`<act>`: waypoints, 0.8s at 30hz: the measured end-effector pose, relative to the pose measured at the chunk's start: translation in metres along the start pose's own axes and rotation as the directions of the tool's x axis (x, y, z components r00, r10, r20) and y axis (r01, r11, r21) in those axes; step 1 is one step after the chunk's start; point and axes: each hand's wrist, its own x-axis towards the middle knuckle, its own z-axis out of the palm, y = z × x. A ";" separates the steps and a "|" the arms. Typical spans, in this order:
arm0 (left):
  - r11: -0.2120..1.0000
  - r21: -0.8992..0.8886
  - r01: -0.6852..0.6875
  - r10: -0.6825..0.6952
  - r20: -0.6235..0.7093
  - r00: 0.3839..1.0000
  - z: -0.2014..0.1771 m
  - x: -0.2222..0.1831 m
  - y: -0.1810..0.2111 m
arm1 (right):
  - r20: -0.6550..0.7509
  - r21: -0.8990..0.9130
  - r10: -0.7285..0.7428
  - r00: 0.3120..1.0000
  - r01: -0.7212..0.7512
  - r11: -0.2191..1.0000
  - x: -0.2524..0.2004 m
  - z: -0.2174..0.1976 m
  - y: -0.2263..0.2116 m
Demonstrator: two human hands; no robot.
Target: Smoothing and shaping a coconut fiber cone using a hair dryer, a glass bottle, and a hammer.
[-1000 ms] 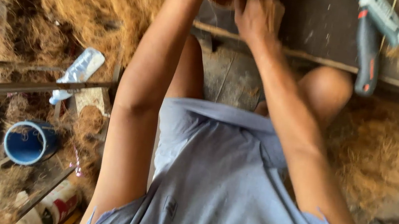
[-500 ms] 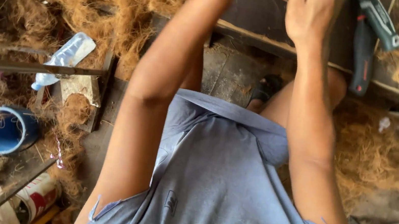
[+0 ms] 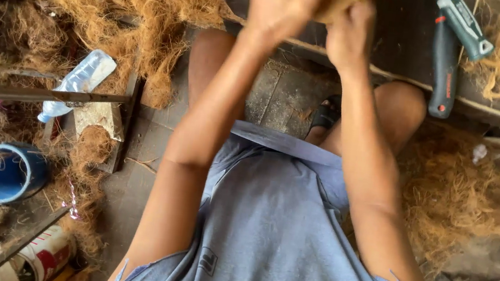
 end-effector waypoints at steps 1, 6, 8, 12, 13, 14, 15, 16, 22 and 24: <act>1.000 0.007 -0.003 0.003 -0.013 1.000 -0.002 -0.005 0.000 | -0.053 0.013 0.237 0.970 -0.237 0.971 0.004 -0.005 -0.008; 0.938 0.226 -0.265 0.221 0.200 0.954 0.025 -0.018 -0.002 | -0.049 0.053 0.443 0.895 -0.441 0.896 0.005 -0.012 -0.025; 0.708 0.645 -0.287 -0.104 0.497 0.861 0.023 -0.023 0.020 | -0.043 0.064 0.448 0.893 -0.445 0.893 0.002 -0.019 -0.023; 0.576 0.758 -0.305 -0.194 0.490 0.850 0.047 -0.057 -0.027 | -0.035 0.080 0.460 0.887 -0.457 0.886 -0.011 -0.034 -0.018; 0.640 0.711 -0.292 -0.138 0.479 0.867 0.053 -0.064 -0.037 | -0.032 0.087 0.458 0.889 -0.454 0.887 -0.010 -0.035 -0.016; 0.698 0.661 -0.275 -0.093 0.464 0.881 0.058 -0.075 -0.046 | -0.019 0.094 0.463 0.886 -0.459 0.883 -0.013 -0.036 -0.014; 0.698 0.663 -0.270 -0.094 0.459 0.884 0.056 -0.074 -0.046 | -0.007 0.101 0.467 0.884 -0.464 0.880 -0.017 -0.037 -0.012; 0.729 0.632 -0.264 -0.072 0.454 0.888 0.053 -0.075 -0.046 | 0.001 0.109 0.475 0.880 -0.472 0.875 -0.022 -0.038 -0.011; 0.871 0.449 -0.197 0.051 0.316 0.947 0.038 -0.092 -0.039 | 0.044 0.170 0.503 0.863 -0.503 0.847 -0.083 -0.061 -0.003; 0.921 0.355 -0.159 0.082 0.223 0.971 0.035 -0.105 -0.023 | 0.035 0.184 0.506 0.862 -0.503 0.844 -0.065 -0.091 -0.015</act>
